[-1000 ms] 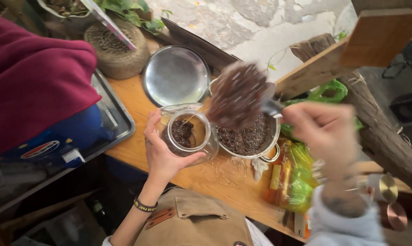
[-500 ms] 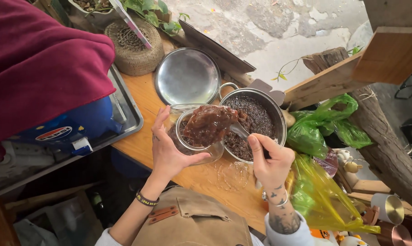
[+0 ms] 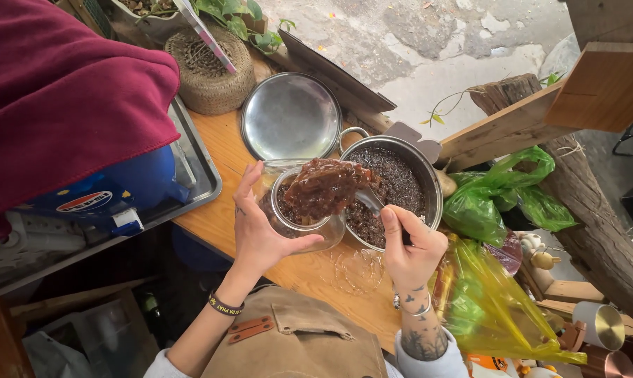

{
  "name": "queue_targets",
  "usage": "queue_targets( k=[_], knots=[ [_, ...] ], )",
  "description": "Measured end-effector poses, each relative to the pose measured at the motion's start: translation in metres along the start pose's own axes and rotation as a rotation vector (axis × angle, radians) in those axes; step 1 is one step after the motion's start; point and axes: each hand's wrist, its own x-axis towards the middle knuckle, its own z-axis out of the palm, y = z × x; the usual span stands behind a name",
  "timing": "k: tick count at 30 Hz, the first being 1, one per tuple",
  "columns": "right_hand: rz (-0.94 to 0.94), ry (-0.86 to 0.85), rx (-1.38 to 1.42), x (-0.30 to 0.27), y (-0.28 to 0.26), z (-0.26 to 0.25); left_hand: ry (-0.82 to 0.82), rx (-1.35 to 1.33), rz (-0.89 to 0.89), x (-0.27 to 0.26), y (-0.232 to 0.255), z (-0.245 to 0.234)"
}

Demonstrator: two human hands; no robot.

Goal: The person scoops a dark, thick substance from a metal pot into a clear glass jar using a metal spoon. They then use a green spatula to scrape the remaining substance from the spoon into the jar. The process is repeated multiple times to fill the jar.

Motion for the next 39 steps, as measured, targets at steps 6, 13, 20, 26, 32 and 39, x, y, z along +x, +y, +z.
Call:
queue_targets(
  k=[6, 13, 20, 26, 32, 39],
  knots=[
    [-0.060, 0.039, -0.012, -0.005, 0.005, 0.006, -0.003, 0.005, -0.004, 0.000, 0.001, -0.001],
    [-0.073, 0.074, -0.017, -0.009, 0.009, 0.010, -0.005, 0.001, -0.016, 0.001, 0.003, -0.001],
    [-0.118, 0.112, -0.021, -0.014, 0.019, 0.012, 0.005, -0.004, 0.001, 0.000, 0.001, 0.000],
    [-0.117, 0.122, -0.004, -0.016, 0.021, 0.014, 0.000, -0.005, -0.004, 0.001, 0.001, -0.001],
    [-0.111, 0.131, 0.016, -0.016, 0.018, 0.016, -0.011, 0.015, -0.015, 0.001, 0.002, -0.001],
    [-0.102, 0.143, 0.025, -0.018, 0.021, 0.019, -0.007, 0.009, -0.008, 0.002, 0.001, -0.001]
  ],
)
